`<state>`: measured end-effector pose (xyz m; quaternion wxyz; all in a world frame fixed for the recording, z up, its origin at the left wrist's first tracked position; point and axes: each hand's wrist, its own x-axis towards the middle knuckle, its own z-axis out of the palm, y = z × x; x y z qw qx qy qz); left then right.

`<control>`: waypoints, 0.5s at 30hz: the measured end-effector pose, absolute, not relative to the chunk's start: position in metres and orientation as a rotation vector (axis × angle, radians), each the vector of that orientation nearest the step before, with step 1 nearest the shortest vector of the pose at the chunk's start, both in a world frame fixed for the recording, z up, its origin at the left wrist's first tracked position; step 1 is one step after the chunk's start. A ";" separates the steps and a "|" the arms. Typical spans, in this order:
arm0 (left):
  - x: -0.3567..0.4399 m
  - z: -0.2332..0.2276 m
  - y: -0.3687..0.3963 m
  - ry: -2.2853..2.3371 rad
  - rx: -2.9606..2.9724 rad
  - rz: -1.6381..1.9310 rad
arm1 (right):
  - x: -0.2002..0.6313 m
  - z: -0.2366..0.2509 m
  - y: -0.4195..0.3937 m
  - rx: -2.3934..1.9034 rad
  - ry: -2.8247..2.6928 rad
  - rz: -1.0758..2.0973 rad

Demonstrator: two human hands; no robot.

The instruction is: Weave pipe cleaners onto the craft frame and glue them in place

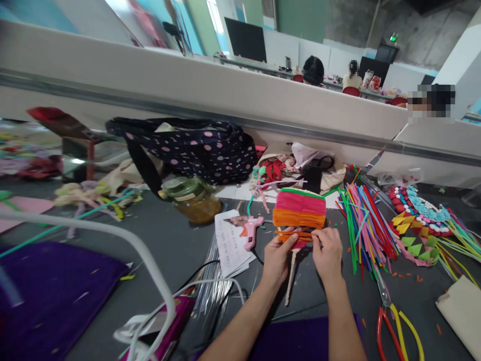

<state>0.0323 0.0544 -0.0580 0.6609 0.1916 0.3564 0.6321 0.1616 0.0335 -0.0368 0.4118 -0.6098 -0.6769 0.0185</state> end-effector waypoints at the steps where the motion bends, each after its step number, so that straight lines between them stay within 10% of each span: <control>1: 0.032 -0.059 0.055 0.810 0.425 1.429 | 0.162 -0.038 0.034 -1.525 -1.716 0.054; 15: 0.033 -0.059 0.055 0.858 0.440 1.439 | 0.161 -0.039 0.036 -1.501 -1.712 0.089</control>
